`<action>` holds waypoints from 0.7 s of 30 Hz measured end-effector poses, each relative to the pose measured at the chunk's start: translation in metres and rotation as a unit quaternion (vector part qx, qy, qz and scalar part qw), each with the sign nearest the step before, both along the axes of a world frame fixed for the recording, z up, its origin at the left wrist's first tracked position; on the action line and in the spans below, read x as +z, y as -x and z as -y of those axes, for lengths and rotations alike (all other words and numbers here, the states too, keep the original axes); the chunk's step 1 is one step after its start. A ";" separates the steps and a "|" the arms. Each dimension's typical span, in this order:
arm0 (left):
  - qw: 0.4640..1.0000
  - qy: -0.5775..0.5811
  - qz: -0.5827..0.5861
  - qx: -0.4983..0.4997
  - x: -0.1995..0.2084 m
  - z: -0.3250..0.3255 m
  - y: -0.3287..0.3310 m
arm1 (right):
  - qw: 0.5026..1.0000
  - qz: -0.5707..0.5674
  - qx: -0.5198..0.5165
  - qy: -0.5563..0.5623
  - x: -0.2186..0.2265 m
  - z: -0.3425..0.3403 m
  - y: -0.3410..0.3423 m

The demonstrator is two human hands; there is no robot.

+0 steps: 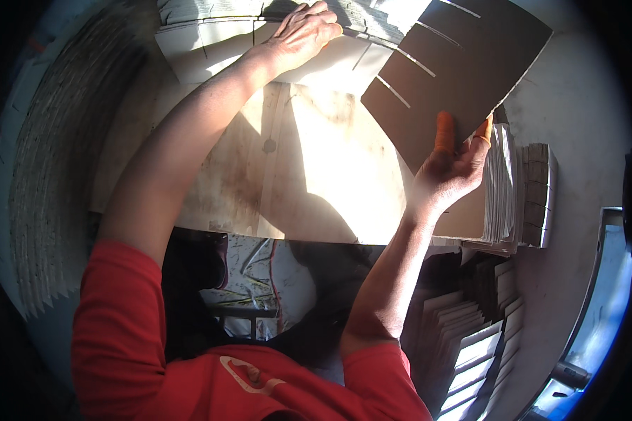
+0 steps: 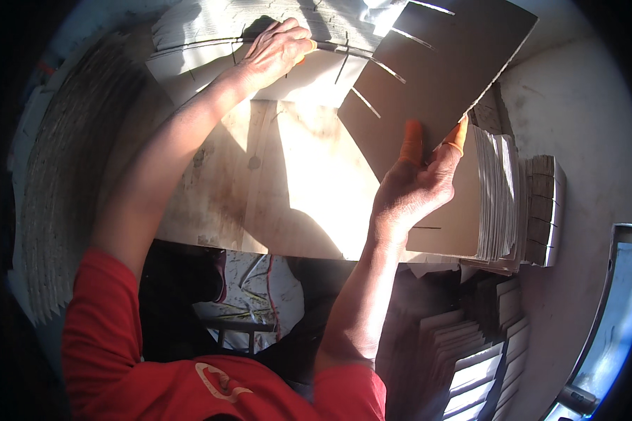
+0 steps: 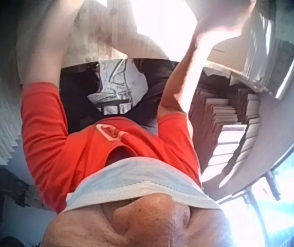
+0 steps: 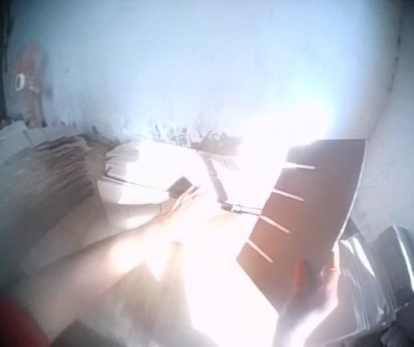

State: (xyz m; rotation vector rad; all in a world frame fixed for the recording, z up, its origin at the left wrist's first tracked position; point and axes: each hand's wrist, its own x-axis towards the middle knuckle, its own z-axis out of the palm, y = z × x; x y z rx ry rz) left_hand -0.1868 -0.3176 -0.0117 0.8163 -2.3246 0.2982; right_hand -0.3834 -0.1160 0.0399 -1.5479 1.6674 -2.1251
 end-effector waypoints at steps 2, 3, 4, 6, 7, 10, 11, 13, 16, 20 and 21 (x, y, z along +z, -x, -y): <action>0.993 -0.110 0.021 0.023 0.009 -0.020 0.002 | 0.999 0.035 0.029 -0.002 0.006 -0.002 -0.008; 0.994 -0.108 0.015 0.009 0.007 -0.021 0.001 | 0.995 0.084 0.058 0.008 0.010 -0.003 -0.013; 0.994 -0.107 0.009 -0.004 0.005 -0.022 0.000 | 0.973 0.195 0.117 0.031 0.016 -0.003 -0.019; 0.993 -0.112 -0.006 -0.028 0.004 -0.024 -0.002 | 0.938 0.298 0.169 0.051 0.021 -0.005 -0.023; 0.996 -0.090 0.004 -0.016 0.002 -0.023 -0.002 | 0.940 0.293 0.165 0.047 0.022 -0.005 -0.023; 1.000 0.009 -0.027 0.012 -0.002 -0.019 0.001 | 0.996 0.079 0.048 0.010 0.016 -0.006 -0.018; 1.000 -0.008 0.003 0.030 0.000 -0.016 0.000 | 1.000 0.017 0.014 -0.006 0.015 -0.007 -0.018; 0.999 0.033 0.010 0.031 0.007 -0.015 -0.002 | 0.997 -0.059 -0.035 -0.031 0.017 -0.010 -0.021; 0.999 0.038 0.006 0.016 0.008 -0.015 -0.006 | 0.999 -0.041 -0.015 -0.023 0.016 -0.011 -0.021; 0.994 -0.040 0.067 0.081 0.012 -0.025 -0.001 | 0.967 0.196 0.155 0.039 0.016 -0.008 -0.020; 0.988 -0.088 0.090 0.088 0.016 -0.022 -0.003 | 0.971 0.183 0.150 0.025 0.015 -0.007 -0.021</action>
